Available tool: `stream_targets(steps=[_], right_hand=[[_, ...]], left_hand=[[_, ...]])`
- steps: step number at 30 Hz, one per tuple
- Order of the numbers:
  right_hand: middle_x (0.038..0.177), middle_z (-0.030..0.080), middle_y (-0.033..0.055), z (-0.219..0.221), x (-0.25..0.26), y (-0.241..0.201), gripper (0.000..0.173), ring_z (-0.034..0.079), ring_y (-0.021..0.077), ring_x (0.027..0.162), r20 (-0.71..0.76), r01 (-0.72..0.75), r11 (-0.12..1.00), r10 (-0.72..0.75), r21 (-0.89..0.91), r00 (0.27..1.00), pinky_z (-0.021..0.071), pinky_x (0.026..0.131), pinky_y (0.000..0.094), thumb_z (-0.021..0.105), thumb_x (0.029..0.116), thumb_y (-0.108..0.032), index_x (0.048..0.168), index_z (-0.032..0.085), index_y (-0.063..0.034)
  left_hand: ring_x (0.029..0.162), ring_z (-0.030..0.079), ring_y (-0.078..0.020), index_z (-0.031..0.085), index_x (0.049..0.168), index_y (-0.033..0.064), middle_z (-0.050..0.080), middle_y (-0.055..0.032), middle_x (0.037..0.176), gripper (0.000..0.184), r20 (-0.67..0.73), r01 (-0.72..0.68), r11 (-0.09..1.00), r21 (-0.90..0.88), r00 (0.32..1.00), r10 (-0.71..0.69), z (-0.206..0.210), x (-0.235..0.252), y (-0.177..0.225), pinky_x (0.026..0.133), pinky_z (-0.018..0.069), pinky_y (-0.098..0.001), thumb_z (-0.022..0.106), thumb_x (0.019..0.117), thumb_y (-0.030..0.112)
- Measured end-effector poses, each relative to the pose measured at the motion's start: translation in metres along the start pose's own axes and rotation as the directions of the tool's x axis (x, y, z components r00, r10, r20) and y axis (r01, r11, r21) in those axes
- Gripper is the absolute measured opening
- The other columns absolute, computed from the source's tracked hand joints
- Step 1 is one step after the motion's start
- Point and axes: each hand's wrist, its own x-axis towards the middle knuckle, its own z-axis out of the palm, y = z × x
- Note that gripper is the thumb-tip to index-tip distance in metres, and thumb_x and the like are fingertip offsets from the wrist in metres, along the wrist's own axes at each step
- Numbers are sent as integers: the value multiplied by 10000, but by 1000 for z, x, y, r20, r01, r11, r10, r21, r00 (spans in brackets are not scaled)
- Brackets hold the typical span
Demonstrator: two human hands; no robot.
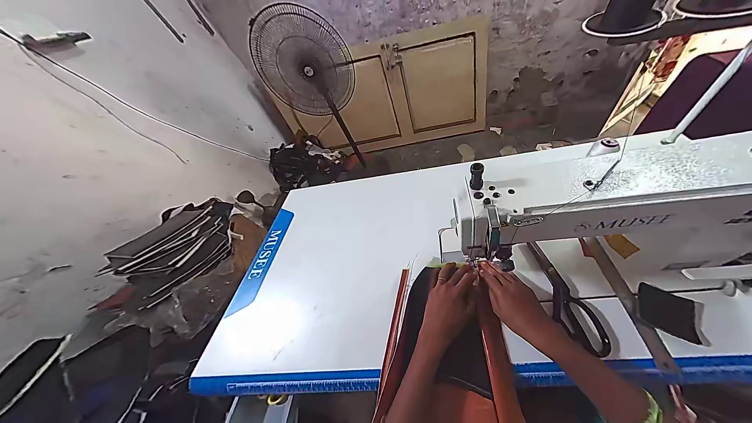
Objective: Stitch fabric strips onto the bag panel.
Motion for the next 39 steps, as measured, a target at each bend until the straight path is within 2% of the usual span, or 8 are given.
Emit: stream_targets(steps=[3,8,16,26,32,34,37,39], right_hand=[[1375,639,215,2,-2,-2,371,602,401,1299,-18,8,999,-9,-48,1000,442,1129,501,506,955,61,1290,666,57],[1312,677,218,9,-4,-3,349,646,399,1240,-115,38,995,-49,-94,992,489,1079,506,540,914,83,1226,697,69],[1319,665,240,6,-2,-6,349,650,403,1232,-88,37,992,-47,-118,995,485,1080,514,539,919,83,1239,677,90],[1325,664,235,7,0,-5,327,649,400,1235,-88,30,994,-40,-108,995,490,1078,504,527,935,65,1220,686,90],[1309,673,235,8,4,-3,326,650,403,1232,-95,19,994,-29,-107,995,491,1078,504,508,949,54,1217,691,80],[1331,659,236,4,8,-3,341,626,402,1267,-51,-8,998,5,-59,999,470,1102,498,486,964,49,1243,680,77],[1483,548,216,-17,6,-1,402,493,375,1414,153,-109,986,89,124,984,347,1201,465,410,1025,18,1377,599,52],[1512,502,248,-33,-9,1,459,461,406,1428,196,-152,970,115,189,974,341,1199,488,473,969,57,1418,566,43]], left_hand=[[1283,606,-355,773,1137,110,711,-61,1299,277,-61,-12,1000,19,998,13,3,0,2,1098,377,-594,564,990,218],[1271,617,-343,778,1151,128,719,-50,1285,284,-67,-9,999,34,998,11,5,1,2,1091,389,-588,556,1003,225],[1298,595,-354,688,1221,-5,735,-127,1205,373,-46,80,996,-36,996,-82,0,4,6,1165,346,-526,568,990,262],[1262,615,-376,691,1189,-23,746,-146,1138,373,-52,55,998,-29,997,-56,1,8,4,1147,370,-539,573,984,265],[1286,598,-375,680,1211,-29,736,-156,1167,384,-27,63,998,-29,998,-64,-1,12,2,1159,350,-544,593,971,258],[1289,593,-371,675,1210,-28,733,-157,1167,386,-12,68,997,-38,998,-68,-3,14,1,1163,341,-539,592,971,264],[1280,600,-409,708,1192,-33,745,-157,1171,348,-35,11,998,-56,999,-13,-2,12,-1,1154,343,-584,611,962,211],[1236,628,-433,765,1091,-13,747,-154,1182,248,-97,-73,997,-36,993,70,0,6,-3,1110,391,-620,632,927,118]])
